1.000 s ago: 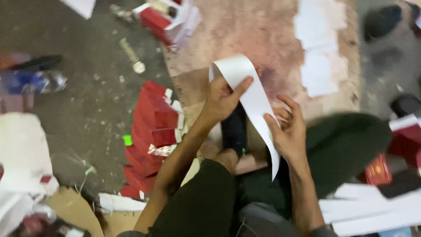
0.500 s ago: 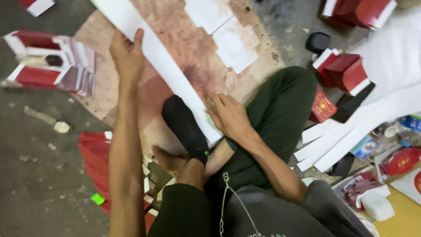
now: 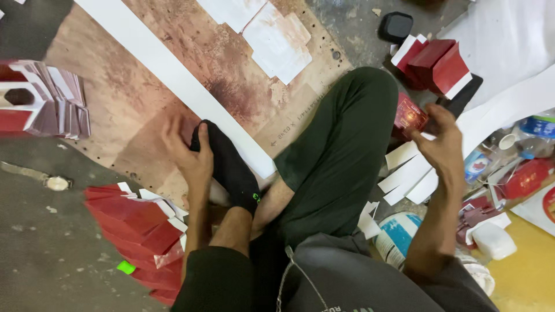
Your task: The person assembles small red and white paper boxes by folding the flaps and pressing them into shape. They handle the boxes one at a time, folding the sides and bottom, then stacking the completed units on the floor.
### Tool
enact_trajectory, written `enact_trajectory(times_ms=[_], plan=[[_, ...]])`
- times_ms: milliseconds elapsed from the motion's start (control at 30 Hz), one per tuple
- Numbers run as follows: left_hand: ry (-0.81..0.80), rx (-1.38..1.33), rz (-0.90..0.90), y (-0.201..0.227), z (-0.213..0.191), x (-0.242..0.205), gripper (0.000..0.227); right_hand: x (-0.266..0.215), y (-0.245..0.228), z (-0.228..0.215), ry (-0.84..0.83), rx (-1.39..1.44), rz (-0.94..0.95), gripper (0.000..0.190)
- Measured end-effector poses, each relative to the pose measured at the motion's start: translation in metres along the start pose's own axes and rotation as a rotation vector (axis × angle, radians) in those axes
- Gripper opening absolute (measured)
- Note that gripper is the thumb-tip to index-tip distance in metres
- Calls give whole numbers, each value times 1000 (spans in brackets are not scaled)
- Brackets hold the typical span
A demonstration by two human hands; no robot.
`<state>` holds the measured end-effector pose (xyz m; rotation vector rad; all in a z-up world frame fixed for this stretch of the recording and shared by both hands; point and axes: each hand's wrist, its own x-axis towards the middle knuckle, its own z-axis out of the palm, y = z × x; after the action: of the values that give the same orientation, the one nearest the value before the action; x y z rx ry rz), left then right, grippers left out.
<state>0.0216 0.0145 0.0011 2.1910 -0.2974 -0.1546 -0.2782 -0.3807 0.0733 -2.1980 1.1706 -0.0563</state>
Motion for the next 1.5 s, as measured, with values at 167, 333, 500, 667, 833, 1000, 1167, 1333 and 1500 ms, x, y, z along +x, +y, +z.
enact_trajectory(times_ms=[167, 333, 500, 667, 833, 1000, 1167, 1333, 1500], plan=[[-4, 171, 160, 5, 0, -8, 26, 6, 51, 22, -99, -18, 113, 64], [17, 139, 150, 0, 10, -4, 26, 15, 80, 34, -259, 59, 267, 50], [75, 163, 167, 3, -3, -5, 30, -13, 67, 35, -56, 197, 67, 62], [9, -27, 90, 36, -34, 4, 47, -38, -31, -34, 13, 31, -75, 55], [-92, -135, 466, 77, -52, 23, 78, -5, -227, 61, -173, -149, -542, 64], [-349, -8, 33, 40, -47, 54, 58, 30, -301, 201, -372, 111, -983, 60], [-143, -114, 143, 1, -30, 48, 68, 12, -282, 258, -512, 840, -528, 78], [-189, -439, 49, 2, -12, 46, 72, 4, -276, 253, -378, 575, -717, 88], [-103, -238, 169, -2, -10, 31, 70, 9, -269, 246, -55, -218, -1049, 85]])
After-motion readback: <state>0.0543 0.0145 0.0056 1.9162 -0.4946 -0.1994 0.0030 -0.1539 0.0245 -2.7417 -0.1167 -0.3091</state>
